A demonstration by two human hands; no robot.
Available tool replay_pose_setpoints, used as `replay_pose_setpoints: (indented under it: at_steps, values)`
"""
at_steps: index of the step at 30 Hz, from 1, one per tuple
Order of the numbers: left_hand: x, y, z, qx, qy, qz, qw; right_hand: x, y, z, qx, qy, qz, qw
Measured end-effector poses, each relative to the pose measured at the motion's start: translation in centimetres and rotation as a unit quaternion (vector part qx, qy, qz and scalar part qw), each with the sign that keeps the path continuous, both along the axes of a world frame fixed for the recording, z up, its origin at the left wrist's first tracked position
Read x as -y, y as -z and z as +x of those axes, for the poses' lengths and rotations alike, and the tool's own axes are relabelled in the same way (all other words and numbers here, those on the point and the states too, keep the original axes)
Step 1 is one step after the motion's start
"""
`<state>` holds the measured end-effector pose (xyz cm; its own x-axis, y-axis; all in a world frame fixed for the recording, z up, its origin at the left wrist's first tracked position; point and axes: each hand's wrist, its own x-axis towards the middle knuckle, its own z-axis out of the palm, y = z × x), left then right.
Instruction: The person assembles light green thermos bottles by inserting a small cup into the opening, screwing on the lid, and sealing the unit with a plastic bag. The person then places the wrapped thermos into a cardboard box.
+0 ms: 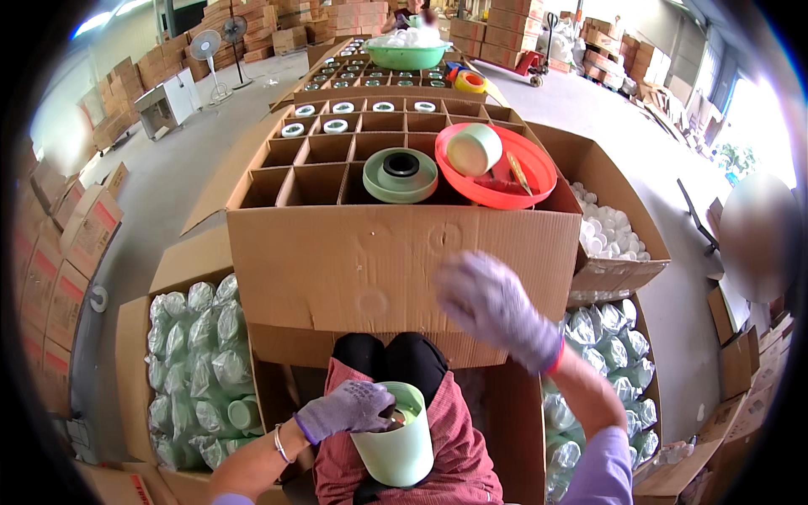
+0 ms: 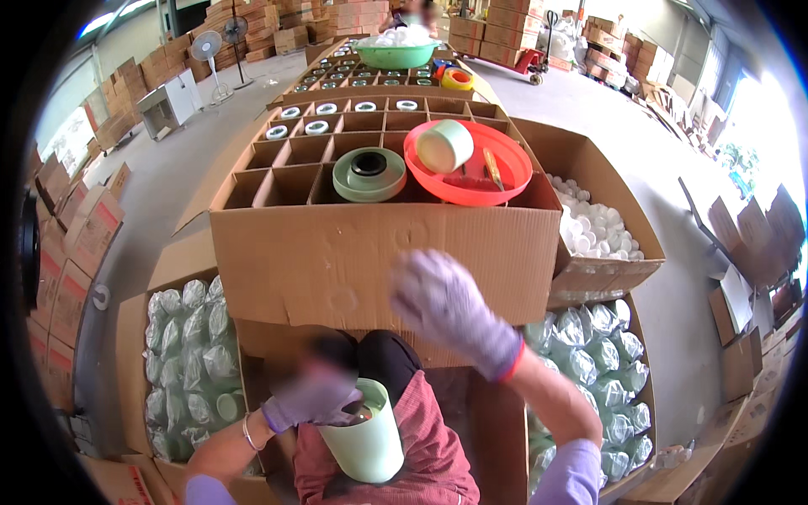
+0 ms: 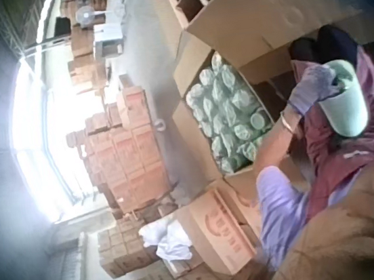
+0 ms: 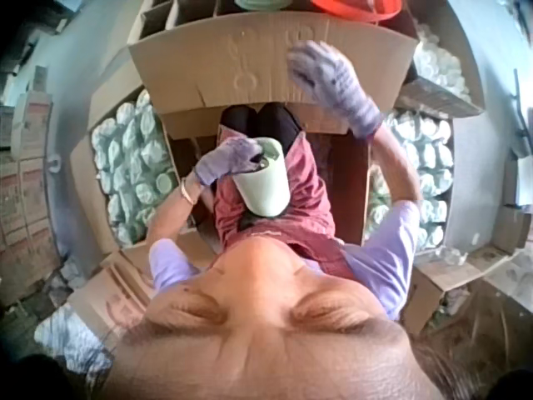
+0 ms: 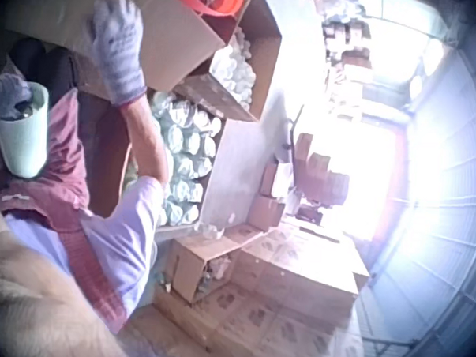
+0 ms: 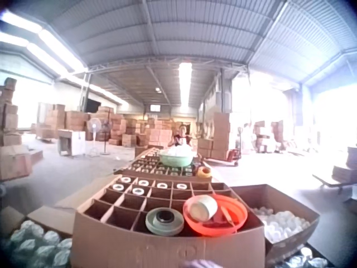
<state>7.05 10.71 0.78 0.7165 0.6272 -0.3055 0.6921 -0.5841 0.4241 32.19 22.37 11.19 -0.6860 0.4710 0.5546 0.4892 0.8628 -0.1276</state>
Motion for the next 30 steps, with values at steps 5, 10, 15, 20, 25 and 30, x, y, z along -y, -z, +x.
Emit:
replay_pose_setpoints:
  at_steps: [5,10,15,20,25,30]
  values:
    - [-1.7,-0.2,0.6,-0.003,0.004,-0.058,0.998,-14.4,-2.5,-5.7,-0.035,0.025,0.059,0.997]
    - [-2.2,0.4,0.4,0.173,-0.038,-0.045,0.983,-21.9,-5.4,-6.5,0.194,0.054,-0.174,0.964]
    - [-3.5,-1.5,-3.4,0.623,-0.314,-0.103,0.709,-10.9,-6.4,-10.7,0.031,-0.059,0.12,0.991]
    - [-4.3,-6.8,1.4,0.81,-0.256,-0.176,0.498,0.4,-1.5,-10.2,-0.078,0.024,-0.111,0.99]
    - [-4.0,-5.4,0.1,0.419,-0.213,0.406,0.784,2.4,2.7,-8.1,-0.255,-0.093,-0.557,0.785]
    - [-1.4,-3.5,-1.0,0.408,-0.11,0.256,0.869,2.0,11.5,-3.6,-0.206,-0.201,-0.527,0.8]
